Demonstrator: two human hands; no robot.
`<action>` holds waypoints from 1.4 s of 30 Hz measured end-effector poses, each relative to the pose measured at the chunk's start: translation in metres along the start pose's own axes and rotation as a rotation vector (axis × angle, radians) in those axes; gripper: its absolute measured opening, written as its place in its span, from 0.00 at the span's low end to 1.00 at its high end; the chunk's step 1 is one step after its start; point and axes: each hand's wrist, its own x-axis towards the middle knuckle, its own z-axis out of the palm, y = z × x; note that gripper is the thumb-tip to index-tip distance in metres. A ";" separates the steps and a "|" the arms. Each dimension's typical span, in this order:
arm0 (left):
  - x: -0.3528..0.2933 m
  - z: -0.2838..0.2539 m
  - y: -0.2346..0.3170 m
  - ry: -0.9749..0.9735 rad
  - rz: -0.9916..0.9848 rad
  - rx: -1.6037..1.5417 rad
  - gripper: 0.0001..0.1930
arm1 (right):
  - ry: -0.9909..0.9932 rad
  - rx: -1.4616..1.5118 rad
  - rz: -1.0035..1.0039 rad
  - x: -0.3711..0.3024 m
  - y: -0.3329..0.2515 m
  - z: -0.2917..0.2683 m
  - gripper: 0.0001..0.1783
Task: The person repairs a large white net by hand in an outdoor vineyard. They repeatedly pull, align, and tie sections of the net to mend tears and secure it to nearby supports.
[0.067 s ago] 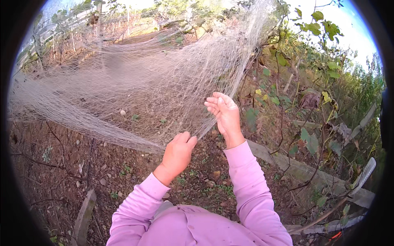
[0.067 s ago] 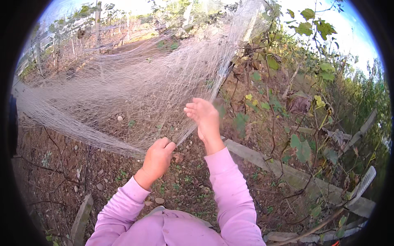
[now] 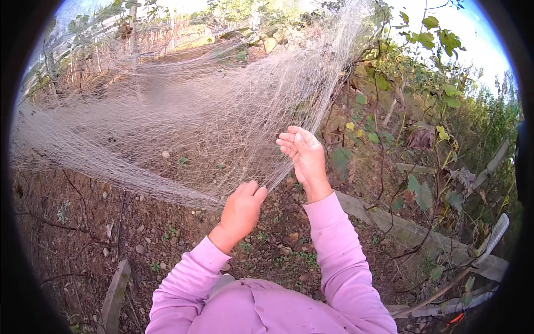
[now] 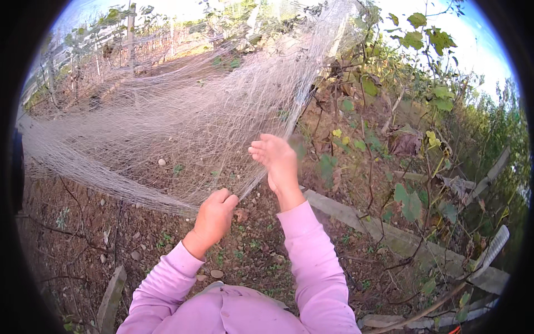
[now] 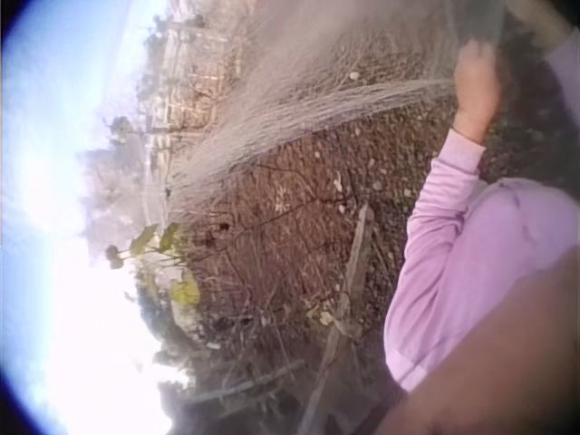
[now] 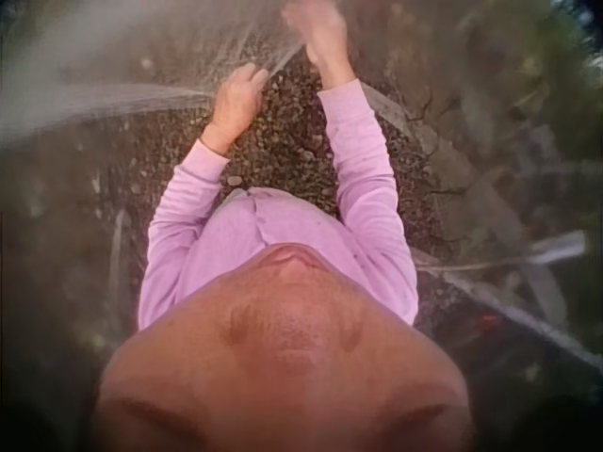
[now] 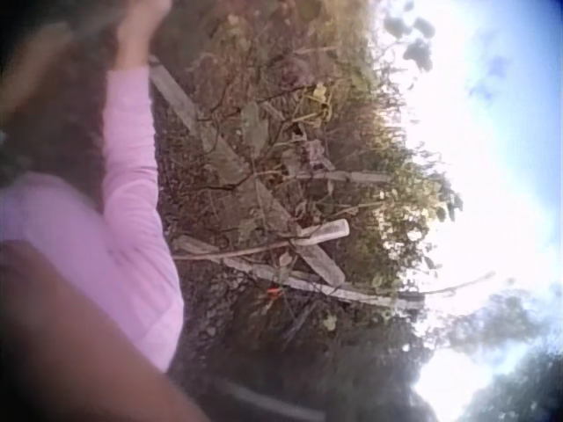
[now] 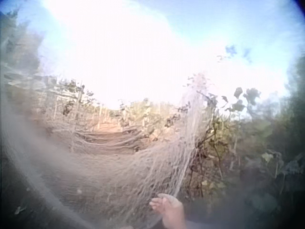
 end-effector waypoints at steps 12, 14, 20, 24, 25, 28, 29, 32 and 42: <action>0.029 -0.057 -0.125 0.271 -0.232 -0.157 0.04 | -0.308 -0.265 0.031 0.029 0.032 0.124 0.13; 0.036 -0.082 -0.154 0.358 -0.231 -0.123 0.04 | -0.379 -0.376 -0.057 0.032 0.037 0.151 0.15; 0.049 -0.148 -0.214 0.465 -0.202 0.087 0.03 | -0.458 -0.480 -0.187 0.007 0.056 0.176 0.19; 0.057 -0.162 -0.222 0.422 -0.213 0.127 0.03 | -0.390 -0.475 -0.034 0.008 0.073 0.153 0.21; 0.056 -0.155 -0.218 0.399 -0.158 0.060 0.03 | -0.334 -0.444 0.045 0.013 0.076 0.146 0.25; 0.050 -0.122 -0.200 0.247 -0.089 -0.062 0.04 | -0.121 -0.412 -0.085 0.038 0.069 0.117 0.42; 0.046 -0.111 -0.193 0.209 -0.071 -0.091 0.04 | -0.091 -0.349 -0.114 0.049 0.060 0.104 0.47; 0.041 -0.079 -0.176 0.182 0.023 -0.181 0.06 | -0.032 -0.225 -0.138 0.079 0.031 0.075 0.59; 0.050 -0.061 -0.142 0.163 0.117 -0.270 0.09 | 0.031 -0.116 -0.070 0.217 -0.076 0.049 0.66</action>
